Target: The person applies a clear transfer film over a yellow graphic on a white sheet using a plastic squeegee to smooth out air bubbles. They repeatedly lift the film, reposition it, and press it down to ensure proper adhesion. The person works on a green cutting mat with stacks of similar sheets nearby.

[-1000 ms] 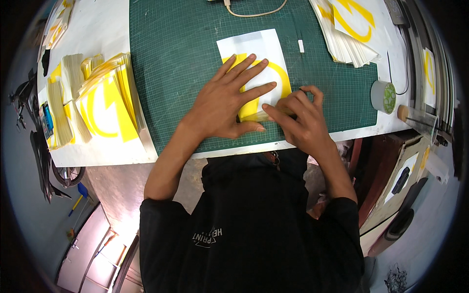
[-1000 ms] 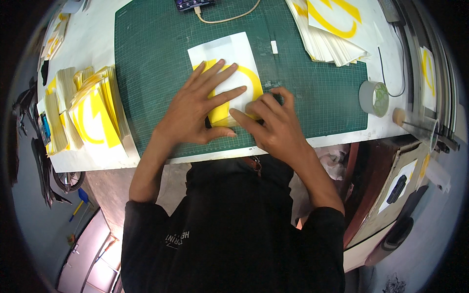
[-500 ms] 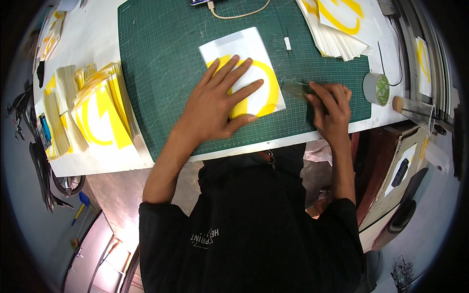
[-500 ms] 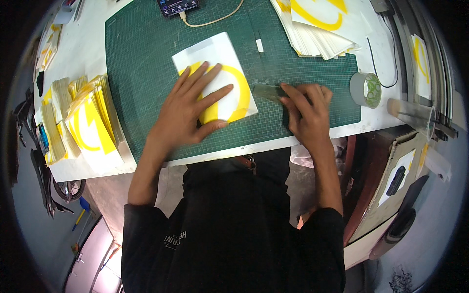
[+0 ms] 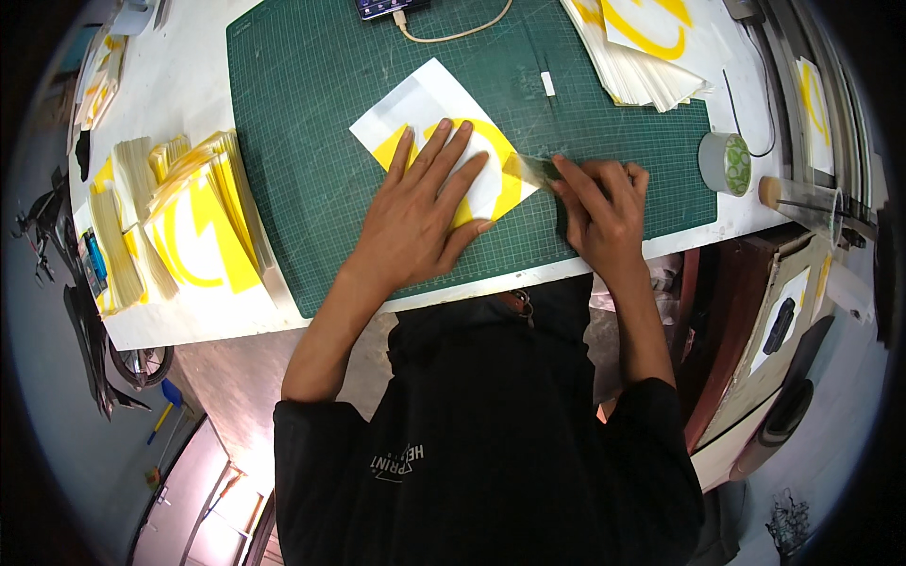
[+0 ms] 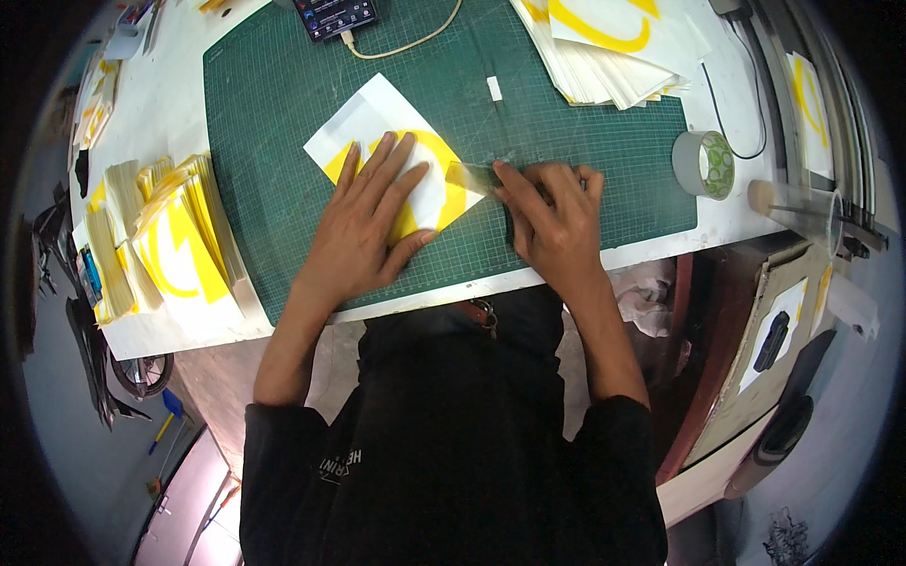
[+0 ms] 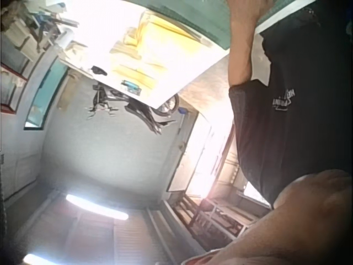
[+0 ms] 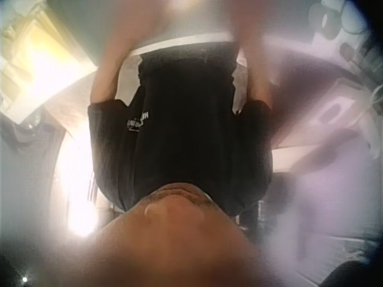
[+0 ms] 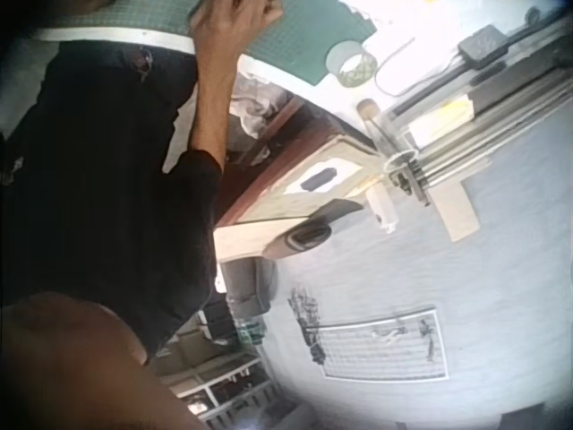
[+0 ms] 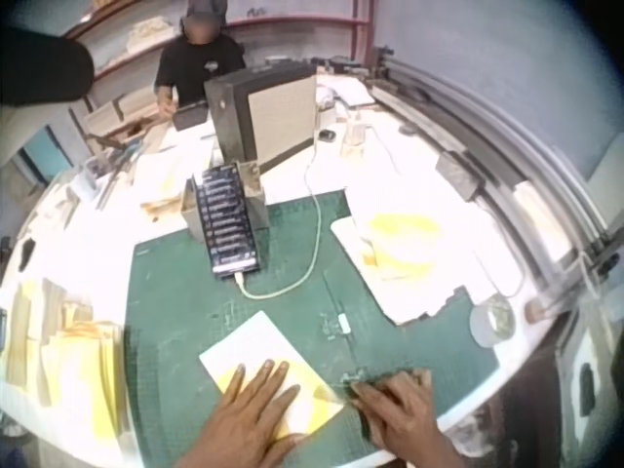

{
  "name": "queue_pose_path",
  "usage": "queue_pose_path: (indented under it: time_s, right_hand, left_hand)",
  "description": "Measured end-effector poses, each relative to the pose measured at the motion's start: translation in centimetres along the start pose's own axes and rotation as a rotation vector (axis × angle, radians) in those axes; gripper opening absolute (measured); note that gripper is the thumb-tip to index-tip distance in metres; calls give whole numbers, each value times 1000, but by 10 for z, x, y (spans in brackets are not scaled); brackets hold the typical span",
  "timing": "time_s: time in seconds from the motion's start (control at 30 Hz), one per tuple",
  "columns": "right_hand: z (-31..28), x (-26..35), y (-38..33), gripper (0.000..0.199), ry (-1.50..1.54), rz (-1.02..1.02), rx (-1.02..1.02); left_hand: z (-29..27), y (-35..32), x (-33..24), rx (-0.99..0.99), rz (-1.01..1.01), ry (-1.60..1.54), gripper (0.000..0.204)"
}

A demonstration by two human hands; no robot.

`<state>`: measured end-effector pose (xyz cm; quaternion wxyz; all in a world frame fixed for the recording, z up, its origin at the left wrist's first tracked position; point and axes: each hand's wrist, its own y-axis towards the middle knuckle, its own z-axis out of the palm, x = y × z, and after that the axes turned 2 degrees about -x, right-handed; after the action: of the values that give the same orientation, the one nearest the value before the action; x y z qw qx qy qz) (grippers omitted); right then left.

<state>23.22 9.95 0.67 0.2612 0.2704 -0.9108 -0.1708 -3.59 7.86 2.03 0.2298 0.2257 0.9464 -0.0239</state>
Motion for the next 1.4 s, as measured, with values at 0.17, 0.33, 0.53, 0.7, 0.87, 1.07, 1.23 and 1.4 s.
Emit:
queue_pose_path:
  time_s: [0.17,0.33,0.53,0.7,0.87,1.07,1.23,1.4]
  right_hand:
    - [2,-5,6,39,4,-3,-17]
    - [-3,-7,5,39,-50,89,-86]
    - [-16,18,-26,38,-53,155,-28]
    - [-27,21,-29,32,-37,328,-118]
    - [-29,27,-39,29,-53,411,-121]
    - [-17,47,-41,31,-38,350,-91]
    - [-1,92,-55,37,45,256,10]
    - [3,83,-54,38,-58,243,-13]
  left_hand:
    - [-1,-2,-2,42,95,85,43]
    - [0,0,-2,25,95,109,39]
    - [-1,5,4,20,131,39,40]
    - [-1,5,6,41,133,31,41]
    - [-3,8,5,40,117,6,44]
    - [-4,7,9,43,86,-56,48]
    - [-6,9,13,39,87,-147,54]
    - [-4,9,16,33,93,-156,53]
